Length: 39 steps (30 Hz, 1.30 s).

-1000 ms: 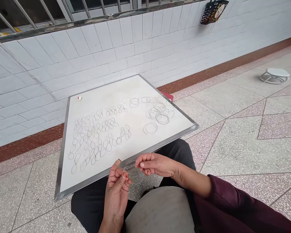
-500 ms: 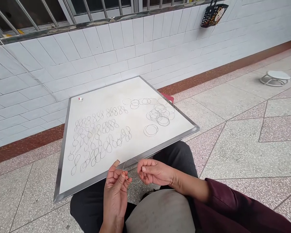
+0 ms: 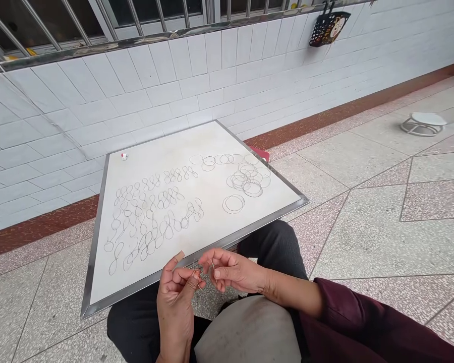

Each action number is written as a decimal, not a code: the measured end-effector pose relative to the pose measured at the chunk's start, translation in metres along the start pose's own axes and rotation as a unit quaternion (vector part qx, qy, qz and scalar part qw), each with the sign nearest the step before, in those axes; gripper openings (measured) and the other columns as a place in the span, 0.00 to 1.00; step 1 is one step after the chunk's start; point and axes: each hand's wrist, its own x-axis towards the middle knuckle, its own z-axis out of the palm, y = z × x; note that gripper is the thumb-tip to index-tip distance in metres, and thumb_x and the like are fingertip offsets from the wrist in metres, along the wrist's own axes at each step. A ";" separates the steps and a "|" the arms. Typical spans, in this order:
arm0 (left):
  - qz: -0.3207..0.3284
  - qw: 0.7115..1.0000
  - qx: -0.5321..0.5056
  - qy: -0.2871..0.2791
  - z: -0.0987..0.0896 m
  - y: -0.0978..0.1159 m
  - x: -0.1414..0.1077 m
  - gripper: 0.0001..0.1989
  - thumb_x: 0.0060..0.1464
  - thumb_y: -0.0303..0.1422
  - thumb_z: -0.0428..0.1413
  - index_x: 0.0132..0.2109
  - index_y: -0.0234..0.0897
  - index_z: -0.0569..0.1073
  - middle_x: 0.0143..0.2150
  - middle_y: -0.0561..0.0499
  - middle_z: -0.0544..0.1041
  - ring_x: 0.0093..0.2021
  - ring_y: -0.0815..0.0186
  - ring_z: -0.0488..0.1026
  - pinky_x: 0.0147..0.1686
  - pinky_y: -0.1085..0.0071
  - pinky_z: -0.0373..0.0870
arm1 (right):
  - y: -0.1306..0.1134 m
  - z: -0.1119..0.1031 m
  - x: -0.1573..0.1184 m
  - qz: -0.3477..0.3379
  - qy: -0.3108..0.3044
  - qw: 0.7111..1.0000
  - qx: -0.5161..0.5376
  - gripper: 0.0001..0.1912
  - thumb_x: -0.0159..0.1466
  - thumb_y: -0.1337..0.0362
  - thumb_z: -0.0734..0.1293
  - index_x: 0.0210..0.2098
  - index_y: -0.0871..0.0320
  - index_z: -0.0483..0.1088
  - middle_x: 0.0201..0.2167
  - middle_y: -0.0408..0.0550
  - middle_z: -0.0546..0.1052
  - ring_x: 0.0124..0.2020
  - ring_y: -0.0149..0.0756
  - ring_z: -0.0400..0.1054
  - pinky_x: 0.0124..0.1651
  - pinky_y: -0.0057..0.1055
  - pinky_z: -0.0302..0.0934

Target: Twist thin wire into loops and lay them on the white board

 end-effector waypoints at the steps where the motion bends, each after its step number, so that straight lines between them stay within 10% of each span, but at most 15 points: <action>1: 0.001 1.000 0.006 -0.004 0.000 0.000 -0.001 0.29 0.48 0.32 0.67 0.56 0.40 0.68 0.26 0.59 0.75 0.27 0.69 0.73 0.38 0.69 0.71 | 0.000 0.000 0.000 -0.001 -0.007 1.000 -0.007 0.24 0.58 0.57 0.75 0.51 0.56 0.71 0.39 0.44 0.74 0.25 0.22 0.67 0.28 0.21 0.61; 10: -0.004 0.998 0.062 -0.018 0.010 0.010 -0.010 0.29 0.46 0.33 0.67 0.56 0.41 0.68 0.23 0.60 0.74 0.27 0.68 0.73 0.37 0.70 0.71 | 0.001 -0.004 -0.002 0.022 -0.045 0.998 -0.049 0.26 0.61 0.57 0.73 0.57 0.56 0.70 0.38 0.48 0.73 0.39 0.31 0.69 0.32 0.22 0.59; 39: -0.086 0.982 0.125 -0.110 0.018 0.029 -0.018 0.24 0.48 0.35 0.64 0.53 0.40 0.71 0.25 0.59 0.71 0.27 0.66 0.74 0.32 0.66 0.74 | 0.001 -0.007 -0.005 0.003 -0.084 0.994 -0.076 0.15 0.63 0.57 0.71 0.42 0.61 0.68 0.33 0.45 0.74 0.32 0.29 0.72 0.34 0.27 0.67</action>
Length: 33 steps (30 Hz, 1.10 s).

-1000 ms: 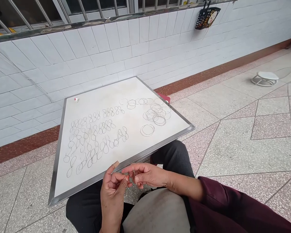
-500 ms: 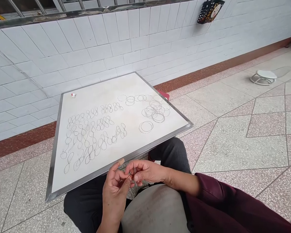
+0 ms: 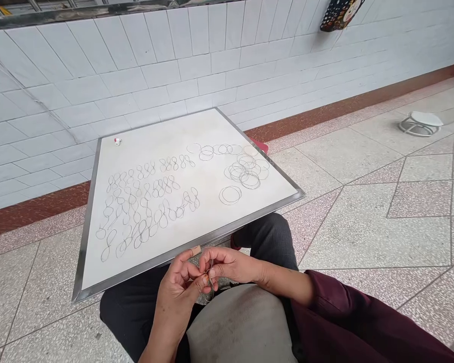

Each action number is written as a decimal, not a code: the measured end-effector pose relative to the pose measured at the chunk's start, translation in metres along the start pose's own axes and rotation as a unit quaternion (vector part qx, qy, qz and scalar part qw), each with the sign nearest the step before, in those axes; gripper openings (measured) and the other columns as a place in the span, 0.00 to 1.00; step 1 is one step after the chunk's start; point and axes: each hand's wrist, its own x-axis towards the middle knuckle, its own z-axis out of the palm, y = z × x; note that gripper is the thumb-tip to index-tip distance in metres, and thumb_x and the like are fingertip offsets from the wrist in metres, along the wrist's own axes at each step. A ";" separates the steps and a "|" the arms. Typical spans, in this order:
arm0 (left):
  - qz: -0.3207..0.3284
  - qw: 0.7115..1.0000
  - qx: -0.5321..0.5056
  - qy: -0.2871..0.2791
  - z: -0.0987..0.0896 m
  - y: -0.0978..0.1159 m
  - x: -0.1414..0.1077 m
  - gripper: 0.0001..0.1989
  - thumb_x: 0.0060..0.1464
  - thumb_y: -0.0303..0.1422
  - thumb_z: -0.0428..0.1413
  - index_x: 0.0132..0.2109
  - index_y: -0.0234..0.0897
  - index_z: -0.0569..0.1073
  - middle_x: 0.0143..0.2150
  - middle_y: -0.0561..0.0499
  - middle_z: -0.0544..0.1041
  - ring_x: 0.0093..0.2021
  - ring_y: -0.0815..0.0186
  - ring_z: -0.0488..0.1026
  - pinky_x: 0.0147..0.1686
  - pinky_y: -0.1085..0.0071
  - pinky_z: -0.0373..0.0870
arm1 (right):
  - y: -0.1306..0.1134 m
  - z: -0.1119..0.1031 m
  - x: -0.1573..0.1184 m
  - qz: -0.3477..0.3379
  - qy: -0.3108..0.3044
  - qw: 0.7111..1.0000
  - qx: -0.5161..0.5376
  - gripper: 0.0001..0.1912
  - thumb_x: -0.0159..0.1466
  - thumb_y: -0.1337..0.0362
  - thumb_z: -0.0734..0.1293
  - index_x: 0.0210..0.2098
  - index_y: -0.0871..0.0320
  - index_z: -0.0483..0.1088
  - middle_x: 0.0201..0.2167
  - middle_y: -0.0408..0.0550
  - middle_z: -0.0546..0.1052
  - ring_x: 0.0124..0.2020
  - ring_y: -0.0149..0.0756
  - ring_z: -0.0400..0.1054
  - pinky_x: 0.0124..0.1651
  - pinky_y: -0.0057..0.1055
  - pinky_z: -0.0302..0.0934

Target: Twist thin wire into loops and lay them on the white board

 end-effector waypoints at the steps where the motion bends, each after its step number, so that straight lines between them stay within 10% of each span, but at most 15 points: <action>1: 0.000 1.000 0.002 -0.002 0.000 0.001 0.000 0.24 0.48 0.35 0.64 0.53 0.40 0.71 0.26 0.59 0.71 0.26 0.66 0.74 0.31 0.66 0.74 | 0.000 0.000 0.000 0.002 0.003 1.000 0.001 0.15 0.63 0.57 0.71 0.42 0.61 0.68 0.33 0.45 0.74 0.31 0.28 0.72 0.35 0.27 0.66; 14: -0.006 0.997 0.062 -0.045 -0.012 -0.002 0.004 0.26 0.47 0.36 0.62 0.55 0.41 0.70 0.25 0.59 0.72 0.27 0.65 0.74 0.33 0.65 0.72 | 0.005 0.007 0.001 -0.016 0.063 0.997 -0.044 0.16 0.60 0.54 0.73 0.36 0.60 0.69 0.30 0.42 0.75 0.29 0.27 0.71 0.33 0.27 0.66; 25: 0.083 0.945 0.310 -0.058 -0.021 -0.023 0.016 0.27 0.54 0.32 0.52 0.62 0.45 0.63 0.30 0.57 0.72 0.30 0.63 0.74 0.38 0.63 0.71 | 0.011 0.007 0.003 -0.029 0.135 0.986 -0.092 0.13 0.59 0.58 0.74 0.32 0.61 0.72 0.27 0.42 0.75 0.27 0.26 0.69 0.33 0.26 0.65; 33: 0.042 0.969 0.241 -0.041 -0.021 -0.017 0.012 0.29 0.51 0.34 0.56 0.61 0.45 0.65 0.27 0.58 0.72 0.29 0.63 0.71 0.37 0.64 0.70 | 0.003 0.012 0.000 -0.053 0.138 0.978 -0.150 0.09 0.60 0.60 0.72 0.33 0.59 0.72 0.29 0.43 0.76 0.30 0.31 0.73 0.36 0.29 0.67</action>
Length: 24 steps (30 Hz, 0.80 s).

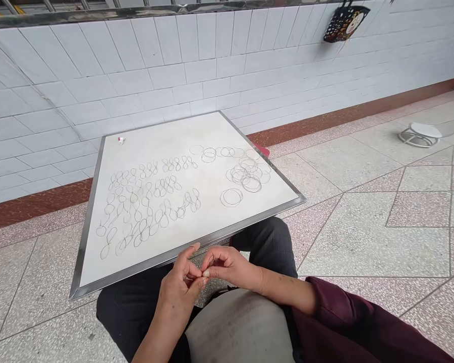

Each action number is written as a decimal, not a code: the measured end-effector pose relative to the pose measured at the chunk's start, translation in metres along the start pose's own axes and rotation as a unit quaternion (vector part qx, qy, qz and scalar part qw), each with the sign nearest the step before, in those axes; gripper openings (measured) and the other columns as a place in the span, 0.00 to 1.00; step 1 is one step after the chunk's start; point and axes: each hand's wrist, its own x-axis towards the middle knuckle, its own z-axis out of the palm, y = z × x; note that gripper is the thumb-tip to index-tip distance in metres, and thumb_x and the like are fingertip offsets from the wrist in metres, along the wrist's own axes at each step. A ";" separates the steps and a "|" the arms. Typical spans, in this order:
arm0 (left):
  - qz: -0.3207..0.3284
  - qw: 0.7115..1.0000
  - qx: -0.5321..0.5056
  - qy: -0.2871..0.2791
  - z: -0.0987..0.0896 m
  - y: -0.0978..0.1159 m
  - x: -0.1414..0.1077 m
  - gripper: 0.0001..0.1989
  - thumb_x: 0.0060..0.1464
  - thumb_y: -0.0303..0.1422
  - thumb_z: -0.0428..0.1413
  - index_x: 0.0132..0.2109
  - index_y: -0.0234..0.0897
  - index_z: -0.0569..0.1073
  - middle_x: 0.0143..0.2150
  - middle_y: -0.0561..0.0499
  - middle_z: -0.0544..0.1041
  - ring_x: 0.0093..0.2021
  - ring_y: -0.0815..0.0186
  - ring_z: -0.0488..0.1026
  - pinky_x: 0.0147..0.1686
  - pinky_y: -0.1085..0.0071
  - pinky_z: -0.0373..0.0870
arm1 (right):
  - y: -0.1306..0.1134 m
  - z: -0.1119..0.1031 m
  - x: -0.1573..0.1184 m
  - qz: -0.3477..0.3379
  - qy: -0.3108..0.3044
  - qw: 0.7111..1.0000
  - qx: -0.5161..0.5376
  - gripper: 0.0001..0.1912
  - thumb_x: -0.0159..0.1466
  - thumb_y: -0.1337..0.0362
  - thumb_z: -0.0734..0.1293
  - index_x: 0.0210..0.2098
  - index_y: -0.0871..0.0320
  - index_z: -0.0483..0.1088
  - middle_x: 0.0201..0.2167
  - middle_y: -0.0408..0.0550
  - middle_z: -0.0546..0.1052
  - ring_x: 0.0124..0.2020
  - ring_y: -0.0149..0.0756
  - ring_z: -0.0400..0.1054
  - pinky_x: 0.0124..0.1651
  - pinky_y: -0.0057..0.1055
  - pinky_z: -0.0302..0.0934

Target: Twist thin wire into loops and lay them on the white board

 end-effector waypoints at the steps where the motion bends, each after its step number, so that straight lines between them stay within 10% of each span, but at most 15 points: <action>1: -0.001 1.000 -0.007 0.001 0.000 -0.001 0.000 0.29 0.51 0.34 0.56 0.61 0.44 0.65 0.26 0.58 0.71 0.29 0.63 0.71 0.36 0.64 0.69 | -0.001 0.000 0.000 -0.003 -0.002 1.000 -0.014 0.08 0.60 0.60 0.72 0.33 0.58 0.72 0.29 0.43 0.76 0.30 0.31 0.73 0.35 0.29 0.67; 15: 0.113 0.976 0.171 0.075 0.018 -0.027 0.013 0.25 0.57 0.29 0.48 0.61 0.41 0.68 0.31 0.50 0.74 0.36 0.58 0.73 0.39 0.62 0.69 | 0.014 -0.002 0.005 0.038 0.096 0.950 -0.296 0.03 0.61 0.68 0.69 0.31 0.57 0.72 0.31 0.43 0.75 0.33 0.33 0.69 0.37 0.28 0.62; 24: 0.003 1.000 0.009 0.021 0.008 -0.038 0.018 0.33 0.52 0.35 0.57 0.65 0.41 0.61 0.27 0.57 0.74 0.29 0.63 0.72 0.35 0.66 0.69 | 0.009 -0.019 0.008 -0.018 -0.049 0.911 -0.410 0.06 0.68 0.64 0.64 0.39 0.57 0.73 0.35 0.48 0.75 0.37 0.35 0.70 0.41 0.30 0.64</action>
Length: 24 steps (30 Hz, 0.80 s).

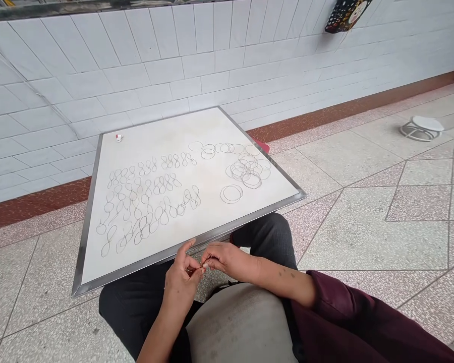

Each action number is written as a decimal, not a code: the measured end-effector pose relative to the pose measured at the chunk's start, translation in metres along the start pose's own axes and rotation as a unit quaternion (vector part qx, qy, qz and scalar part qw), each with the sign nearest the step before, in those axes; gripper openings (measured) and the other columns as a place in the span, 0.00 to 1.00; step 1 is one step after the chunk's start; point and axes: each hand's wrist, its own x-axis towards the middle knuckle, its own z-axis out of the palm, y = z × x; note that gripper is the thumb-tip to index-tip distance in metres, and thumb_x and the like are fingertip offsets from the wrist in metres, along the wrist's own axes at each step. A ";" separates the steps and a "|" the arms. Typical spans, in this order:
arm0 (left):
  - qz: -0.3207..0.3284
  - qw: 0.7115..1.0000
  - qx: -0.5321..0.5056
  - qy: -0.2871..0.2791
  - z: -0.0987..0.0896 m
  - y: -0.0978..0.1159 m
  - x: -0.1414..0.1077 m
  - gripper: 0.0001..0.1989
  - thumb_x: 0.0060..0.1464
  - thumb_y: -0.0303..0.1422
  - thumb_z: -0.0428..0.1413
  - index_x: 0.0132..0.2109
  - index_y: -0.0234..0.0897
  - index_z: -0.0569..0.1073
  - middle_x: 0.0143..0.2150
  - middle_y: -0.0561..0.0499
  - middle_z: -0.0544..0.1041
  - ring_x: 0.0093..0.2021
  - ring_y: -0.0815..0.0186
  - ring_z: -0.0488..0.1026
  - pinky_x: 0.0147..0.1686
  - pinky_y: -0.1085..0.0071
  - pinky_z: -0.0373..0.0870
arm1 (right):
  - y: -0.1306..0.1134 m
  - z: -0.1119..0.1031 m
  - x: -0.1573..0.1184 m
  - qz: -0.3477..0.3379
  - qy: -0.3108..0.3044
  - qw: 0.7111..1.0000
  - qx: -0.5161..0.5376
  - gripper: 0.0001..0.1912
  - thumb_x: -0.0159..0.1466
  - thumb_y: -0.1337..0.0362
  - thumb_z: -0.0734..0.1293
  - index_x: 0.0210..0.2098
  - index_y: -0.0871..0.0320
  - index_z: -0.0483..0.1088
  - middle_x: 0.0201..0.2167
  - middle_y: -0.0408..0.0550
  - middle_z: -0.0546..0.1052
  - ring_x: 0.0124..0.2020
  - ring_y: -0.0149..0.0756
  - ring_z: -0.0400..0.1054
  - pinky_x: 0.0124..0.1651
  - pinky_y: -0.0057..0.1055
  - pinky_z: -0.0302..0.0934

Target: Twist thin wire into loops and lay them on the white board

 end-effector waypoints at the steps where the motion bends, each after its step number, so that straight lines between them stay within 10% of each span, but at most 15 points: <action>1: 0.003 1.000 0.001 0.003 0.000 0.001 -0.001 0.33 0.52 0.35 0.57 0.65 0.41 0.61 0.27 0.57 0.74 0.29 0.64 0.72 0.35 0.66 0.69 | -0.002 0.000 -0.001 0.000 0.003 1.000 -0.006 0.06 0.68 0.64 0.64 0.39 0.58 0.73 0.36 0.48 0.75 0.38 0.35 0.69 0.42 0.30 0.63; 12: 0.106 0.977 0.178 0.045 0.017 0.003 -0.006 0.27 0.60 0.32 0.46 0.66 0.38 0.60 0.30 0.52 0.73 0.33 0.60 0.72 0.39 0.64 0.67 | -0.004 0.012 0.001 0.125 0.068 0.990 0.019 0.04 0.63 0.68 0.67 0.31 0.57 0.71 0.30 0.43 0.75 0.33 0.32 0.67 0.36 0.28 0.58; 17: 0.047 0.996 0.070 0.028 0.017 0.000 -0.002 0.32 0.57 0.32 0.51 0.68 0.40 0.56 0.29 0.55 0.74 0.30 0.63 0.71 0.38 0.65 0.68 | 0.001 0.006 0.003 0.205 0.013 0.971 0.118 0.07 0.65 0.65 0.65 0.30 0.58 0.70 0.22 0.39 0.70 0.25 0.29 0.64 0.29 0.25 0.56; 24: 0.042 0.996 0.074 0.022 0.019 0.002 -0.002 0.33 0.57 0.32 0.52 0.69 0.39 0.54 0.31 0.55 0.77 0.32 0.64 0.73 0.40 0.64 0.69 | -0.001 0.003 0.001 0.131 0.045 0.990 -0.029 0.06 0.64 0.66 0.65 0.30 0.59 0.70 0.31 0.44 0.74 0.34 0.33 0.66 0.36 0.28 0.55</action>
